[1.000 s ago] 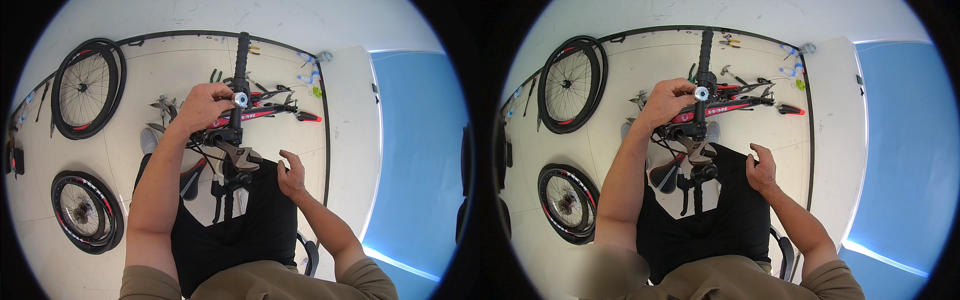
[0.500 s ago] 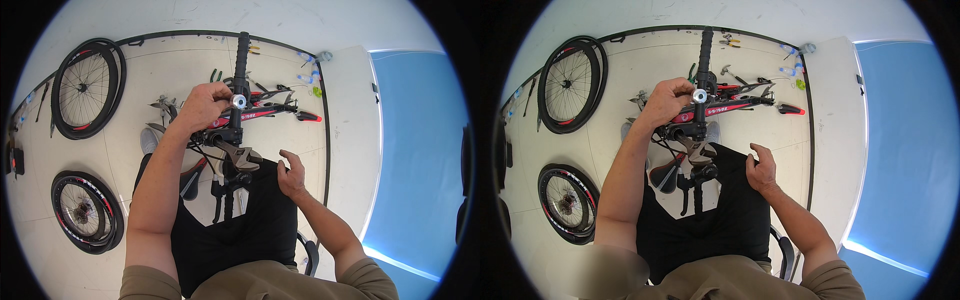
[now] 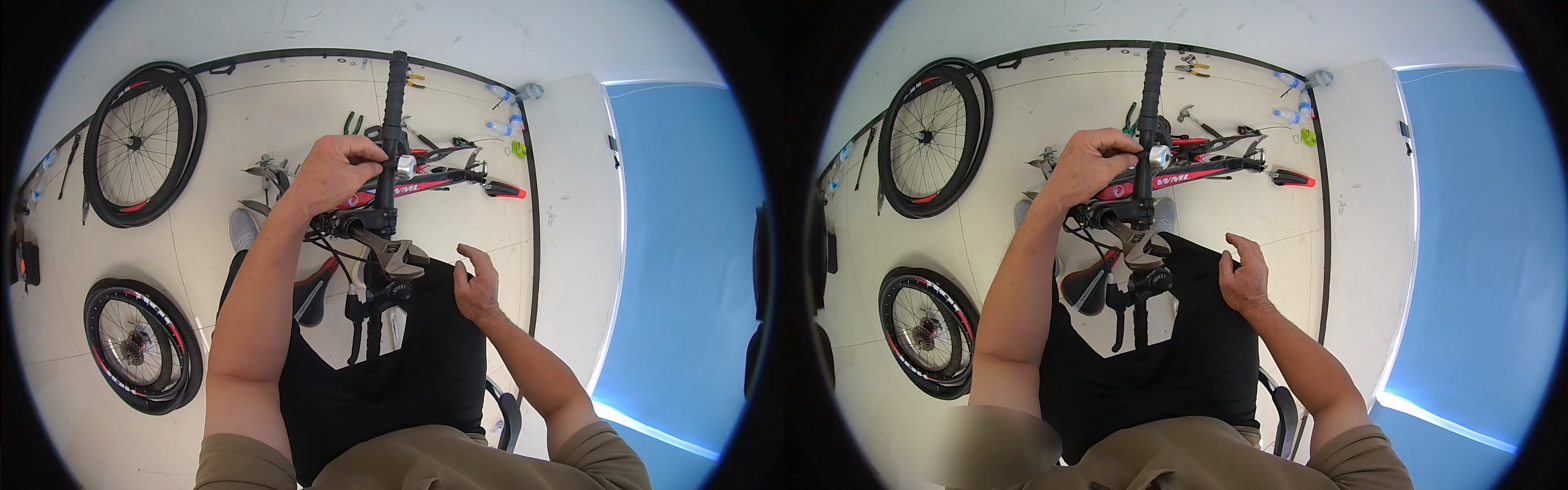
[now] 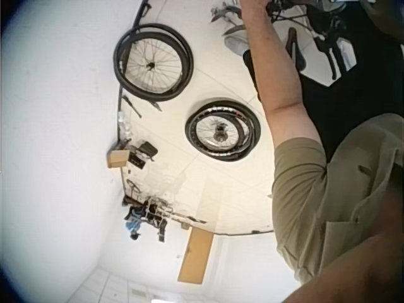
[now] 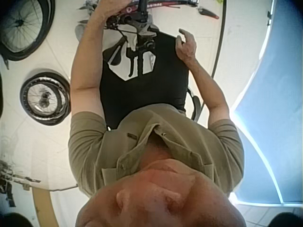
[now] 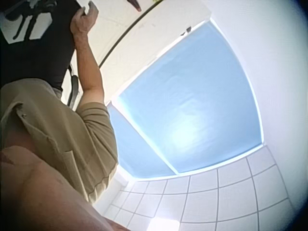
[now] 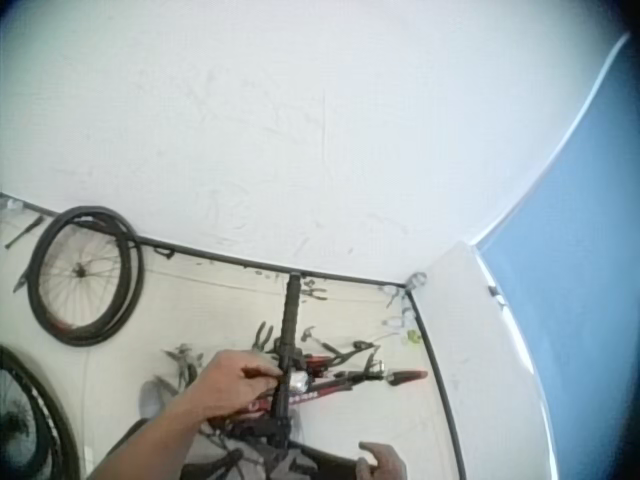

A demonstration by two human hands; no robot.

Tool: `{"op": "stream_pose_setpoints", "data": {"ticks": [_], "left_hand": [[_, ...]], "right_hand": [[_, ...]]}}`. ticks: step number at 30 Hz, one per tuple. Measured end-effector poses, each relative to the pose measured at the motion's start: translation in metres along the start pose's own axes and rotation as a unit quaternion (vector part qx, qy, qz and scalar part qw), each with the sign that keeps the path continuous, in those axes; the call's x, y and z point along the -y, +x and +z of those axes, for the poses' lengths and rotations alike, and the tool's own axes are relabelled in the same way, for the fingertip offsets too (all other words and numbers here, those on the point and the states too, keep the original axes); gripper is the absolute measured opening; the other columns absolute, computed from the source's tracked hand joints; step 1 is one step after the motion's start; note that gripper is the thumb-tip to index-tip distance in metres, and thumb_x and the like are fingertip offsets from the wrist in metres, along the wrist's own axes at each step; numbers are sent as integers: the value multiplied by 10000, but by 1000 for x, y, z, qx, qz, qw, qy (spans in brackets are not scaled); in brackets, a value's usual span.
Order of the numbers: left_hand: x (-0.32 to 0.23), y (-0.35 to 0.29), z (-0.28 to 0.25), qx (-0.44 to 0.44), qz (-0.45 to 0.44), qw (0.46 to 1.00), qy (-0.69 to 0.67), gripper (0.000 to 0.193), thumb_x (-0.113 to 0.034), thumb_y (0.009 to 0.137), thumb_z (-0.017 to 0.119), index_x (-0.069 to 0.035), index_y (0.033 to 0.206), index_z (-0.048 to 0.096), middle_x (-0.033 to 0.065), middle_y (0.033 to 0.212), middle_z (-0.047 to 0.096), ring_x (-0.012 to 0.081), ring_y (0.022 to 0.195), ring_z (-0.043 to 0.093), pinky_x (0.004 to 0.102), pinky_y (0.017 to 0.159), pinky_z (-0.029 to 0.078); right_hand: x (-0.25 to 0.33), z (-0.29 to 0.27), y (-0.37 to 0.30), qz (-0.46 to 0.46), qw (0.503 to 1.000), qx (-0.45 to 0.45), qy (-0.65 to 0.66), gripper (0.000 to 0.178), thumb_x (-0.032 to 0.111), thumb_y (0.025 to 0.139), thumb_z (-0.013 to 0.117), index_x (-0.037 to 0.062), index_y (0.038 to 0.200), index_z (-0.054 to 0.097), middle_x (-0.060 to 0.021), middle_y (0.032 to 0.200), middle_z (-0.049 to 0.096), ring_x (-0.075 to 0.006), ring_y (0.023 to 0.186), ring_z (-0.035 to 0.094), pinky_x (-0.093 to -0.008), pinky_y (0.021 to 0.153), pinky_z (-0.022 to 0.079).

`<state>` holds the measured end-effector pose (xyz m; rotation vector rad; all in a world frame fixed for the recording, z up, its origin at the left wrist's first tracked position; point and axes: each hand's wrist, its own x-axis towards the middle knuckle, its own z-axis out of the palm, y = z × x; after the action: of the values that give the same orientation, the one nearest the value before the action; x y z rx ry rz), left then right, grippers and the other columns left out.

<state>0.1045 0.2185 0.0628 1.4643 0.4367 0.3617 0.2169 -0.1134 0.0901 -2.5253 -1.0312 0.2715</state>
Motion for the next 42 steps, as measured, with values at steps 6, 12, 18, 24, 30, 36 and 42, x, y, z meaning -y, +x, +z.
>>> {"op": "stream_pose_setpoints", "data": {"ticks": [6, 12, 18, 24, 30, 36, 42], "left_hand": [[7, 4, 0, 19, -5, 999, -36, 214, 38, 875, 724, 20, 1088, 722, 56, 934, 729, 91, 847, 667, 252, 780, 542], [1, 2, 1, 19, -12, 1000, -17, 158, -25, 863, 776, 24, 996, 706, 33, 876, 709, 77, 796, 643, 246, 733, 532], [4, 2, 12, -26, -17, 999, 8, 234, -155, 869, 828, -7, 853, 647, 14, 766, 679, 70, 713, 599, 250, 641, 484], [5, 3, 13, -48, -18, 998, 32, 388, -312, 804, 847, 33, 882, 686, 105, 782, 700, 164, 715, 630, 324, 678, 514], [5, 7, 14, -58, -25, 996, 66, 379, -297, 809, 836, 43, 903, 698, 139, 835, 730, 195, 755, 675, 342, 724, 540], [11, 10, 15, -53, -2, 999, -1, 287, -183, 870, 805, 20, 956, 621, 99, 829, 719, 129, 766, 661, 302, 721, 539], [10, 10, 16, -57, 6, 998, 10, 327, -199, 859, 823, 13, 987, 610, 133, 875, 725, 170, 816, 681, 322, 765, 552]], "right_hand": [[4, -1, 1, 5, 1000, 0, 1, 318, 78, 917, 630, -14, 1219, 658, -194, 1193, 690, -331, 1148, 661, -405, 1025, 505], [3, 0, 1, 5, 1000, -1, 3, 313, 78, 915, 632, -11, 1214, 659, -193, 1189, 690, -335, 1140, 663, -407, 1018, 508], [3, 0, 1, -4, 1000, -2, -1, 312, 78, 915, 632, -12, 1213, 658, -195, 1185, 690, -335, 1134, 665, -406, 1015, 509], [1, 1, 1, -11, 1000, -4, 1, 314, 74, 914, 629, -11, 1215, 656, -192, 1188, 687, -334, 1137, 657, -408, 1007, 510], [-2, 2, 0, -19, 1000, -3, -1, 321, 74, 911, 624, -13, 1219, 651, -191, 1193, 683, -342, 1144, 640, -417, 987, 512], [-4, 2, 0, -17, 1000, -5, -4, 324, 77, 909, 627, -12, 1220, 650, -191, 1195, 683, -341, 1149, 638, -419, 990, 511], [-2, 3, 0, -11, 1000, -3, -3, 322, 78, 911, 632, 2, 1224, 651, -186, 1184, 683, -340, 1138, 643, -415, 979, 515]]}}
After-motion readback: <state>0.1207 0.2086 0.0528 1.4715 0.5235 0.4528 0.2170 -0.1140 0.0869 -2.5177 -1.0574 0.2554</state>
